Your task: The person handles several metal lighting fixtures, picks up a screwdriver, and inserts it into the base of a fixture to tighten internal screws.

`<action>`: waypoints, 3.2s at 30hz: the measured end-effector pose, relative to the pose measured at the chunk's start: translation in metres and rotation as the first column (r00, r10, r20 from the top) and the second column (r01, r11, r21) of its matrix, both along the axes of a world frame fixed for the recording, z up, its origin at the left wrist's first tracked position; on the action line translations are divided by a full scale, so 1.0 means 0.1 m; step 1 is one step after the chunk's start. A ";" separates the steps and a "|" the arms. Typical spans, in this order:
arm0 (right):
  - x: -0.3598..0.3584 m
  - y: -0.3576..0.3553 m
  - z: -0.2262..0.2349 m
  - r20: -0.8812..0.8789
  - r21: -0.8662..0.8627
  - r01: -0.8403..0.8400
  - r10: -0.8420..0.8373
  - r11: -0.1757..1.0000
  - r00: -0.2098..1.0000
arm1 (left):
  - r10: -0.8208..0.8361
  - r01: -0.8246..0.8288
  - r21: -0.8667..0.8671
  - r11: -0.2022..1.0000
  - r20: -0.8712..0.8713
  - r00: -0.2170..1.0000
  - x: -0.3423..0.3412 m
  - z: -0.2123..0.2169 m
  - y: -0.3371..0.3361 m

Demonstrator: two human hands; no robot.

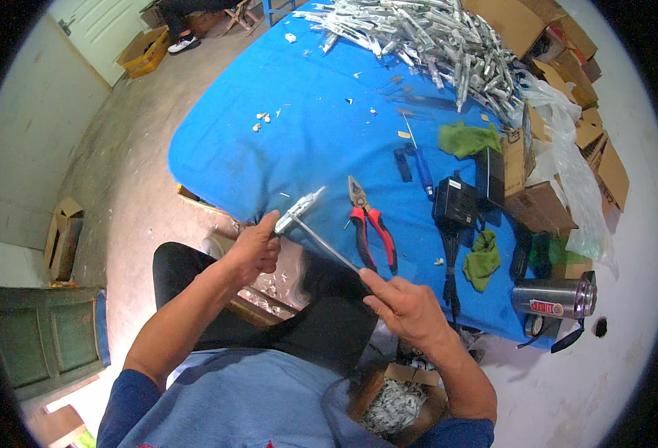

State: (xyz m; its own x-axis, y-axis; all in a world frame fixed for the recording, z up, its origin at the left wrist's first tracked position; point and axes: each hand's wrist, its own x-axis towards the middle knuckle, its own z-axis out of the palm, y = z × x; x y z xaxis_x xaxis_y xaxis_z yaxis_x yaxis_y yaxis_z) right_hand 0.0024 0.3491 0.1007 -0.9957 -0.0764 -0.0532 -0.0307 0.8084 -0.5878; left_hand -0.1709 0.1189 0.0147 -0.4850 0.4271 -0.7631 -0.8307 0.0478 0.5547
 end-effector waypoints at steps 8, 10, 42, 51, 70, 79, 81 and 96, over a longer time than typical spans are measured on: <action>0.00 0.16 -0.20 0.264 -0.381 0.137 -0.035 0.914 0.964 | -0.003 0.002 -0.023 1.000 -0.027 1.000 0.02 -0.03 0.01; -0.01 0.18 -0.22 0.410 -0.501 0.268 -0.047 0.823 0.911 | -0.013 0.013 -0.002 1.000 -0.045 0.999 0.02 -0.05 0.00; 0.00 0.06 -0.12 0.284 -0.365 0.165 -0.060 0.916 0.957 | -0.002 0.002 0.004 1.000 0.057 0.998 -0.02 0.02 0.01; -0.12 0.10 0.00 0.661 -0.549 0.552 -0.079 0.628 0.746 | 0.010 -0.010 0.010 1.000 0.037 0.999 -0.02 0.05 -0.02; -0.19 -0.85 -0.38 0.274 -0.709 0.565 -0.573 0.422 0.772 | 0.045 -0.039 0.090 0.995 -0.069 0.997 0.35 0.16 0.08; -0.46 -1.29 -0.73 0.213 -0.935 0.326 -0.513 0.140 0.831 | -0.034 0.028 -0.019 0.999 -0.491 0.870 0.65 0.19 -0.15; -0.45 -1.30 -0.75 0.217 -0.936 0.323 -0.497 0.138 0.840 | 0.007 -0.008 0.000 1.000 -0.516 0.857 0.72 0.23 -0.14; -0.31 -1.34 -0.56 0.210 -0.925 0.324 -0.441 0.200 0.873 | -0.109 0.140 0.092 0.986 -0.284 0.953 1.00 0.28 -0.26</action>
State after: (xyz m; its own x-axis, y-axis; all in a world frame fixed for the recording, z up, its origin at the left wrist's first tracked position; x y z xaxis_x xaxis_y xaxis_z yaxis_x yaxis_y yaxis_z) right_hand -0.0288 0.2151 0.0445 -0.9130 0.3772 -0.1554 0.0202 -0.3387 -0.9407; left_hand -0.0710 0.0924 0.0425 -0.6082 0.5707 -0.5517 -0.6351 0.0670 0.7695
